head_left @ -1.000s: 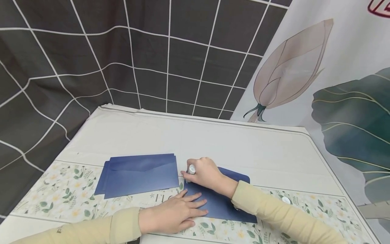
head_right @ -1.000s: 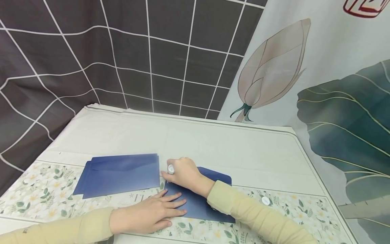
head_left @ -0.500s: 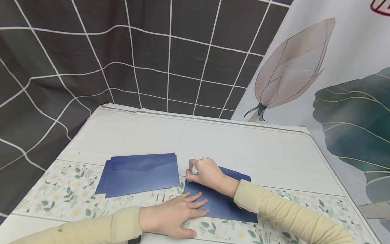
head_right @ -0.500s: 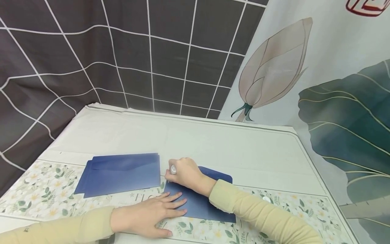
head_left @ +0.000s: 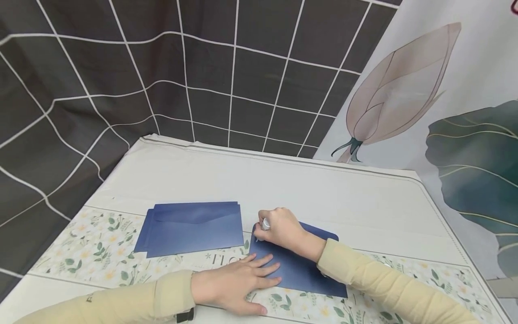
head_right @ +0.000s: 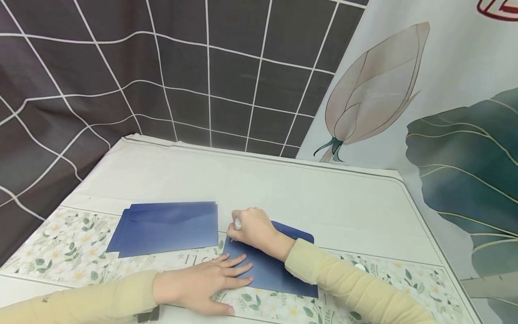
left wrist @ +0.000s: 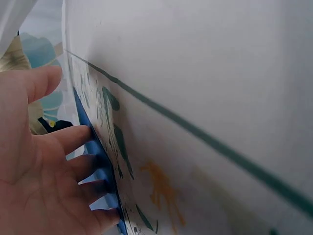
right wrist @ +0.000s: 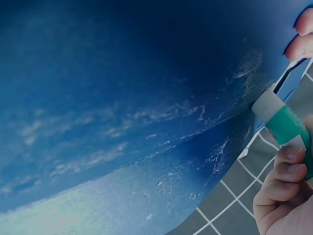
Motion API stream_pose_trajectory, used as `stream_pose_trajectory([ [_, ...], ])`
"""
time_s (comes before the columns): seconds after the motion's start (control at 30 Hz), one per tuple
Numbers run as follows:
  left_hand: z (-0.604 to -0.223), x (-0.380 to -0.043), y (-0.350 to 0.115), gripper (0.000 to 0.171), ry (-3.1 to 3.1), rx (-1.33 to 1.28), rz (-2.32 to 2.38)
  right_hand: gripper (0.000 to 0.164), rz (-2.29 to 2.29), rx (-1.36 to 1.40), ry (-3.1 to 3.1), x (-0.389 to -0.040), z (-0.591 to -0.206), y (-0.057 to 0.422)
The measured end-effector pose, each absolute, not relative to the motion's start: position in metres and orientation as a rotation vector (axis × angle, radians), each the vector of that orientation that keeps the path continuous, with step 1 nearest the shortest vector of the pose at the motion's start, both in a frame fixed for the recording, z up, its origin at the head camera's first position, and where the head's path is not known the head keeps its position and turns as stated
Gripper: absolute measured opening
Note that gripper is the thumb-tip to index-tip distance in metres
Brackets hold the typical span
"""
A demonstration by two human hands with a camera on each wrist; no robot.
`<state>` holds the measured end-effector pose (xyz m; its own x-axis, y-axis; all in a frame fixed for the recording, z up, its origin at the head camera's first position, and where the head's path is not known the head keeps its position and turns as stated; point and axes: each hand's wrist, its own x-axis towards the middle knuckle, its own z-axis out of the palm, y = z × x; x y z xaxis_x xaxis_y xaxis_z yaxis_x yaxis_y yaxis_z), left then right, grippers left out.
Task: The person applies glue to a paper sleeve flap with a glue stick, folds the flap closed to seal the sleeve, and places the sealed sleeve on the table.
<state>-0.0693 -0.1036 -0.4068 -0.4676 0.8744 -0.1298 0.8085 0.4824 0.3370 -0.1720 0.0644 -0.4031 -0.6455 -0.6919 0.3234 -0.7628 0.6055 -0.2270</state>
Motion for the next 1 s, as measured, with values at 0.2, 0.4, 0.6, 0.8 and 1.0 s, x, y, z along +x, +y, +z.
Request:
stream_pose_trajectory([
  [0.2,-0.405,-0.069,-0.103,0.063,2.443,1.406,0.331,0.013,0.471,1.186,-2.631,-0.171,-0.401,0.071],
  [0.4,-0.403,-0.069,-0.102,0.062,2.435,1.397,0.338,0.015,0.486,1.149,-2.651,-0.17,-0.401,0.08],
  [0.6,-0.402,-0.07,-0.102,0.061,2.412,1.378,0.349,0.014,0.511,1.114,-2.661,-0.168,-0.401,0.092],
  [0.8,-0.402,-0.07,-0.102,0.062,2.398,1.379,0.344,0.013,0.531,1.071,-2.673,-0.166,-0.402,0.105],
  [1.0,-0.404,-0.069,-0.103,0.063,2.408,1.394,0.334,0.012,0.504,1.02,-2.698,-0.161,-0.403,0.117],
])
